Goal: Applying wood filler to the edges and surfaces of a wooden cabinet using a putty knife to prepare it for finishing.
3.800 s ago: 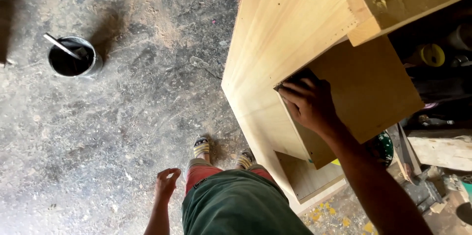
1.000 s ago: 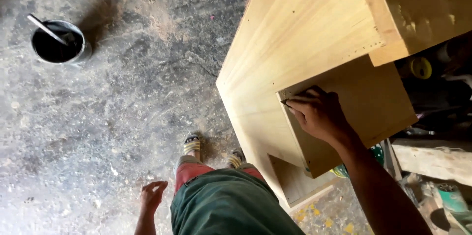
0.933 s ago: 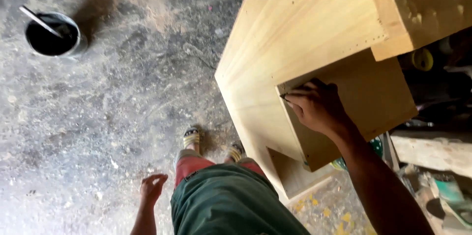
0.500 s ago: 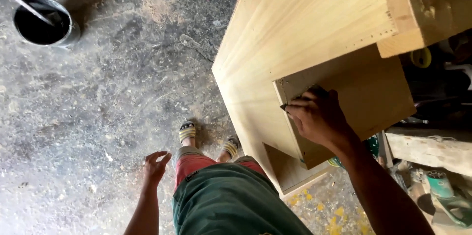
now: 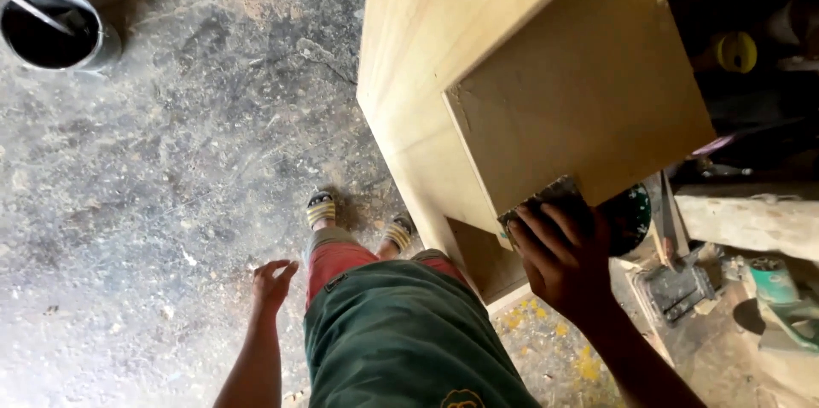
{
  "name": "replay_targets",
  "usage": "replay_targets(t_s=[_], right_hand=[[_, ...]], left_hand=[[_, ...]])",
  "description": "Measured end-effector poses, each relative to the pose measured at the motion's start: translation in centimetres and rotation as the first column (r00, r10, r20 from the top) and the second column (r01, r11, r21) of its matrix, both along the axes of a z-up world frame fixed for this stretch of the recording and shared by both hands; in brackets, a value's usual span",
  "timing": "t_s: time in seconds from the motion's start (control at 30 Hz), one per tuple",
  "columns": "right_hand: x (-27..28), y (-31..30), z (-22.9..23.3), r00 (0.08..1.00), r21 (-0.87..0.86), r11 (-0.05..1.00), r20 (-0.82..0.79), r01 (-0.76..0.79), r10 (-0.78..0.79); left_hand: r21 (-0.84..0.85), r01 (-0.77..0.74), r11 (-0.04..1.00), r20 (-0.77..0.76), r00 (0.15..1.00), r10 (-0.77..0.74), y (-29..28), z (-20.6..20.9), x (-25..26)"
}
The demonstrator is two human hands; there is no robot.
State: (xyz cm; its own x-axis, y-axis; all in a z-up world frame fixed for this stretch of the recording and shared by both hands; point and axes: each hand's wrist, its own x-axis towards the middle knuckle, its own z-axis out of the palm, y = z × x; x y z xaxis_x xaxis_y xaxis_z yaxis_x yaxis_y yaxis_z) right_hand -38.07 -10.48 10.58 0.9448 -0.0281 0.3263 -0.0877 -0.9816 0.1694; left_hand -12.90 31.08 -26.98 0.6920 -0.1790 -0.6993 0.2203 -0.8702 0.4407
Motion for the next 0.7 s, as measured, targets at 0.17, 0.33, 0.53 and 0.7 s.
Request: replay_targets(t_s=[0.17, 0.33, 0.53, 0.7], right_hand=[[0.1, 0.4, -2.2, 0.993, -0.007, 1.000, 0.115, -0.021, 0.022], [-1.1, 0.6, -1.8, 0.997, -0.037, 0.998, 0.064, -0.047, 0.049], [-2.1, 0.7, -1.4, 0.999, 0.011, 0.999, -0.006, -0.048, 0.048], [-2.5, 0.5, 0.0, 0.993, 0.090, 0.996, -0.112, -0.027, 0.037]], left_hand=[[-0.112, 0.017, 0.994, 0.084, 0.996, -0.007, -2.6, 0.3, -1.3], [-0.126, 0.033, 0.991, 0.089, 0.996, -0.022, -2.0, 1.3, -3.4], [-0.066, -0.034, 0.997, 0.039, 0.999, 0.037, 1.0, 0.8, -5.3], [-0.031, -0.132, 0.991, -0.046, 0.990, 0.130, 2.0, 2.2, -6.1]])
